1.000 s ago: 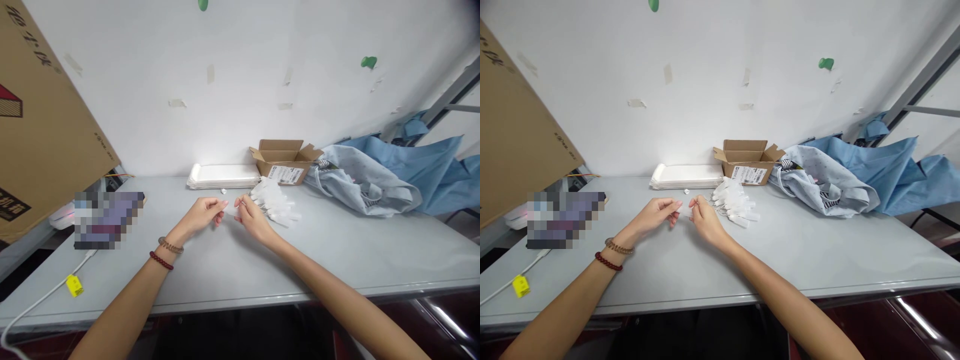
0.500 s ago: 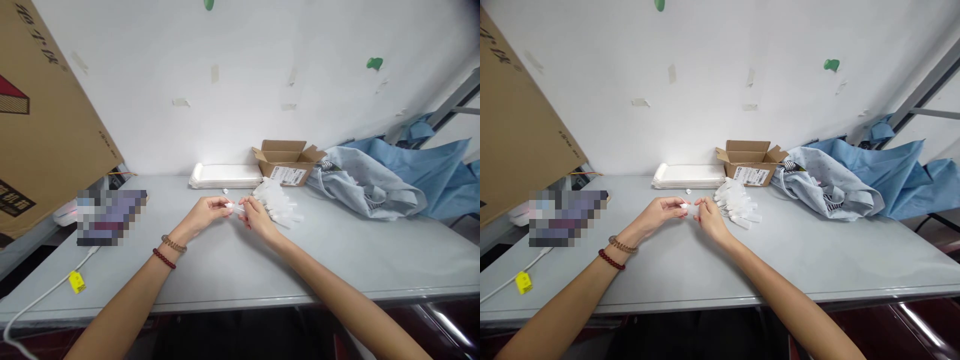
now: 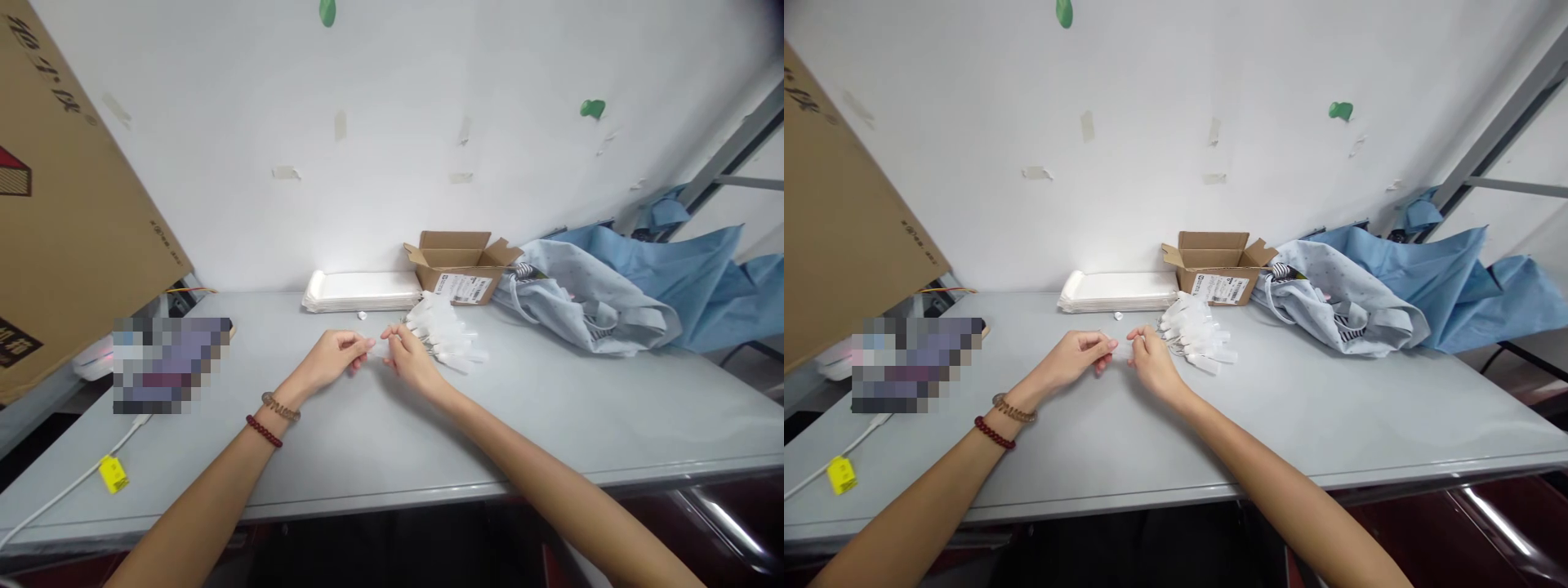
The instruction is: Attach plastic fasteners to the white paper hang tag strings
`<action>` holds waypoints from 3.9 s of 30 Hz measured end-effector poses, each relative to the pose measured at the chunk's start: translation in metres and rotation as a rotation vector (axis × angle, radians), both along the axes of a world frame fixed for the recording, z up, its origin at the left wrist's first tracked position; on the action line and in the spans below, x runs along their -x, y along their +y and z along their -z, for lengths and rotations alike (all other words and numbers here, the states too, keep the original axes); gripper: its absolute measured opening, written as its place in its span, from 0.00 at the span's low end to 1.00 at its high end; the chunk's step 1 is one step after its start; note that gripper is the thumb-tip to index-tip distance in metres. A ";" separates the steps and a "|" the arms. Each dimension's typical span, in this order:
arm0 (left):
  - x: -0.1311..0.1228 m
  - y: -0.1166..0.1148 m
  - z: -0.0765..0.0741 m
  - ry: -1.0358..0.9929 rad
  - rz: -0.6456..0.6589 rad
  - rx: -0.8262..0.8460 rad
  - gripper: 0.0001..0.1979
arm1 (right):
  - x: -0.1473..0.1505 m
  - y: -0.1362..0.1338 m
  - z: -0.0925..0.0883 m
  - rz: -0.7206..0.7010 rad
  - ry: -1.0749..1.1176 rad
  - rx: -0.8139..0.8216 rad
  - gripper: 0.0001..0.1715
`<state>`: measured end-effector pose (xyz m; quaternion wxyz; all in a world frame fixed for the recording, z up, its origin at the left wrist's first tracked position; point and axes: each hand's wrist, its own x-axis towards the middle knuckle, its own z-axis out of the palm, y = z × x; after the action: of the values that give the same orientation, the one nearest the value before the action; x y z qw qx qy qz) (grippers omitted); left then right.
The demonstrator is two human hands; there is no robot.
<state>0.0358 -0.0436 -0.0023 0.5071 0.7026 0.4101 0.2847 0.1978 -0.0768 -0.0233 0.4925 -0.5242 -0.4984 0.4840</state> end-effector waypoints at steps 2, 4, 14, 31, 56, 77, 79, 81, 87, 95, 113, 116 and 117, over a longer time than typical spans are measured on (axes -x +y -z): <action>0.001 0.001 0.000 -0.050 0.031 -0.021 0.14 | -0.001 -0.002 -0.004 -0.005 0.043 0.082 0.07; 0.002 0.003 0.000 -0.068 0.033 -0.027 0.12 | -0.001 -0.003 -0.008 -0.013 0.077 0.138 0.06; 0.000 0.001 -0.001 0.036 -0.020 0.048 0.23 | 0.001 -0.002 -0.004 0.025 0.044 0.061 0.08; 0.001 -0.002 -0.008 -0.014 0.052 -0.074 0.15 | -0.006 -0.005 -0.010 -0.050 0.100 0.162 0.15; 0.007 0.004 -0.002 0.004 0.016 0.004 0.22 | -0.012 0.004 0.002 -0.013 -0.290 -0.253 0.16; 0.001 0.001 -0.003 -0.048 -0.099 0.131 0.24 | -0.008 -0.005 -0.007 -0.016 -0.404 -0.285 0.18; 0.001 0.001 -0.003 -0.040 -0.098 0.114 0.23 | -0.008 -0.005 -0.008 -0.014 -0.409 -0.285 0.18; 0.001 0.001 -0.003 -0.031 -0.095 0.092 0.22 | -0.009 -0.004 -0.007 -0.010 -0.409 -0.270 0.18; 0.001 -0.004 -0.009 0.063 -0.059 -0.086 0.21 | -0.013 0.005 0.001 -0.023 -0.326 -0.213 0.22; 0.000 -0.004 -0.007 0.019 -0.055 -0.146 0.14 | -0.015 0.010 0.008 -0.029 -0.207 -0.109 0.25; 0.001 -0.002 -0.003 0.092 -0.064 -0.366 0.11 | -0.013 0.001 -0.003 -0.164 0.322 0.297 0.21; 0.000 0.001 0.000 0.124 -0.077 -0.405 0.12 | -0.013 0.005 -0.003 -0.068 0.096 0.130 0.23; -0.001 0.002 0.001 0.137 -0.077 -0.415 0.13 | -0.015 0.007 -0.005 -0.022 -0.016 0.044 0.23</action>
<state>0.0365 -0.0417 -0.0036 0.3112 0.7935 0.4027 0.3336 0.2126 -0.0702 -0.0186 0.4715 -0.5333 -0.4972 0.4960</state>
